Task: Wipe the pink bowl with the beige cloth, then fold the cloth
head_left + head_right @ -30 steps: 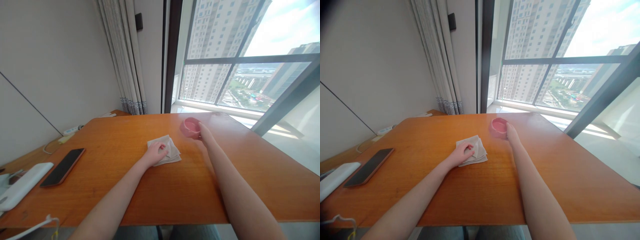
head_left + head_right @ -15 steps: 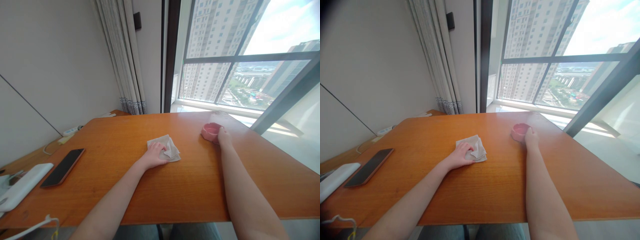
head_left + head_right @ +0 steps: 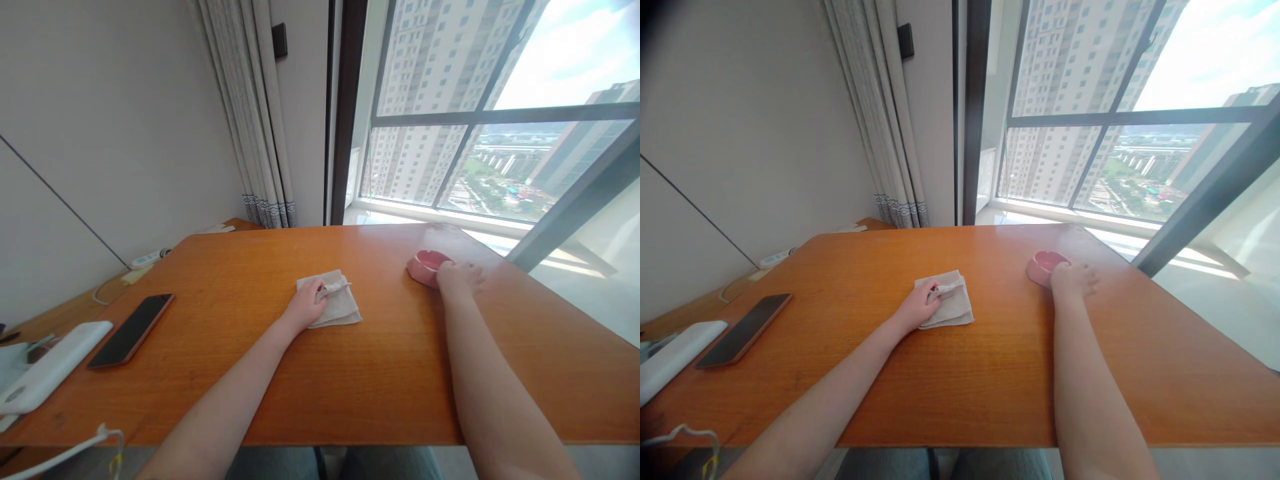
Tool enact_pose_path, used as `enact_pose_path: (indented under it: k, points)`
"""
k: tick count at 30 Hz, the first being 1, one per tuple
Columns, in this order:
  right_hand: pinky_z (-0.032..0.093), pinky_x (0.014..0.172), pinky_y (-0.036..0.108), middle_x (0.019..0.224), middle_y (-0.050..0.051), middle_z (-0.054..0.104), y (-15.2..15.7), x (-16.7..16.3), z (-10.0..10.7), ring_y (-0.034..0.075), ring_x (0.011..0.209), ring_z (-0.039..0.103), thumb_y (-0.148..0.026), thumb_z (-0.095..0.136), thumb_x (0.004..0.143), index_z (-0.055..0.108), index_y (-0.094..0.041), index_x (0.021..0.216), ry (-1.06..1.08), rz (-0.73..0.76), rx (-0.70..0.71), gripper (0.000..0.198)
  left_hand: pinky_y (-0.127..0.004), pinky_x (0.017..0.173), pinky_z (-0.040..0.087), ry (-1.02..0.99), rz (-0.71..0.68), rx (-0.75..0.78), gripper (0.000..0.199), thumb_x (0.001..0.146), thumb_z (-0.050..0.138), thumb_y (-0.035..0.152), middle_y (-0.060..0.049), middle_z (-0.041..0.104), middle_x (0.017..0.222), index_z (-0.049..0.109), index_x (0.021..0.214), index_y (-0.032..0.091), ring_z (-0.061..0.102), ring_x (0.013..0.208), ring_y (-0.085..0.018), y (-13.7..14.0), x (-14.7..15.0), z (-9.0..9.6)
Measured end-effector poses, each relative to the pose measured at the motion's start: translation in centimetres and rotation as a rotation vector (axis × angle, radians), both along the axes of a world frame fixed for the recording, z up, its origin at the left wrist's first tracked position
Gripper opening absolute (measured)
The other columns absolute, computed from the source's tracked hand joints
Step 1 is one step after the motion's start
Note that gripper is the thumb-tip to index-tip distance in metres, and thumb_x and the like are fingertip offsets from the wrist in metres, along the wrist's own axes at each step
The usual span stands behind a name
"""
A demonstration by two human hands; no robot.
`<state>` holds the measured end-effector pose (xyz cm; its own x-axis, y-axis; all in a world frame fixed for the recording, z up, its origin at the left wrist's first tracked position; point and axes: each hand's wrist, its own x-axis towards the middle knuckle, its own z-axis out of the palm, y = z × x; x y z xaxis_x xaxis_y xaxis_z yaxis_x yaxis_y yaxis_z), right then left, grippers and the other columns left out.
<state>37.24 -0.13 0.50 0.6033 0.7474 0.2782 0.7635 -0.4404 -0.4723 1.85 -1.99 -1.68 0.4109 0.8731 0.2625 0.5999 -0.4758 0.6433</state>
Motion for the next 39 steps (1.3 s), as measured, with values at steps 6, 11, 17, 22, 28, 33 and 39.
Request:
enact_pose_path:
  k: [6,11,17,22,28,33,39]
  points:
    - [0.037,0.093,0.036,0.124,0.017,0.054,-1.2,-10.7,2.7,0.027,0.113,0.049,-0.028,0.018,0.094,0.046,-0.014,0.129,-0.125,0.476,0.249,0.047,-0.027,0.074,0.042,-0.382,0.267,0.027,0.01,0.081,0.046,0.02,0.001,0.053,0.082,0.041,0.09,0.021,0.053,0.078,-0.013,1.0,-0.4,-0.8]
    - [0.039,0.093,0.035,0.118,0.01,0.06,-3.2,-20.5,-1.3,0.025,0.11,0.053,-0.033,0.045,0.087,0.062,-0.021,0.108,-0.174,0.929,-0.138,0.03,-0.028,0.08,0.043,-0.657,0.431,0.147,0.036,0.074,0.047,0.01,-0.003,0.054,0.096,0.041,0.109,0.02,0.054,0.085,-0.014,1.4,-1.2,-0.2]
    - [0.027,0.107,0.047,0.143,0.01,0.042,-1.4,-18.9,-3.7,0.027,0.132,0.035,-0.029,0.04,0.091,0.052,-0.021,0.127,-0.22,0.815,-0.274,0.038,-0.028,0.086,0.044,-0.777,0.604,0.1,0.039,0.072,0.05,0.01,-0.005,0.056,0.106,0.045,0.109,0.02,0.056,0.095,-0.015,2.5,-2.5,0.3]
    - [0.031,0.106,0.035,0.138,0.012,0.047,1.5,-14.9,-3.8,0.023,0.126,0.043,-0.028,0.041,0.092,0.054,-0.017,0.124,-0.204,0.778,-0.203,0.037,-0.033,0.09,0.043,-0.579,0.765,-0.033,0.027,0.072,0.048,0.009,-0.006,0.056,0.106,0.051,0.097,0.02,0.056,0.097,-0.017,4.1,-4.7,-0.7]
    - [0.032,0.104,0.036,0.129,0.009,0.053,0.3,-15.5,-2.6,0.023,0.121,0.046,-0.036,0.051,0.086,0.056,-0.019,0.12,-0.127,0.872,-0.048,0.038,-0.039,0.093,0.041,-0.005,0.554,0.173,0.022,0.076,0.047,0.016,-0.008,0.057,0.108,0.055,0.097,0.02,0.053,0.104,-0.022,3.8,-6.1,0.0]
    - [0.038,0.094,0.032,0.113,0.007,0.058,-0.8,-16.6,-2.0,0.021,0.107,0.052,-0.018,0.055,0.075,0.061,-0.018,0.105,-0.118,1.033,-0.087,0.031,-0.035,0.083,0.043,0.265,0.126,0.084,0.017,0.069,0.052,0.016,-0.005,0.062,0.091,0.06,0.083,0.02,0.056,0.088,-0.022,2.9,-4.5,-0.1]
    - [0.039,0.085,0.026,0.102,0.006,0.059,-0.2,-15.8,-2.2,0.018,0.097,0.053,-0.007,0.047,0.072,0.061,-0.018,0.089,-0.11,0.955,-0.123,0.024,-0.032,0.074,0.043,0.335,0.2,0.04,0.019,0.067,0.048,0.011,-0.005,0.063,0.088,0.059,0.079,0.02,0.057,0.081,-0.02,2.7,-4.5,0.0]
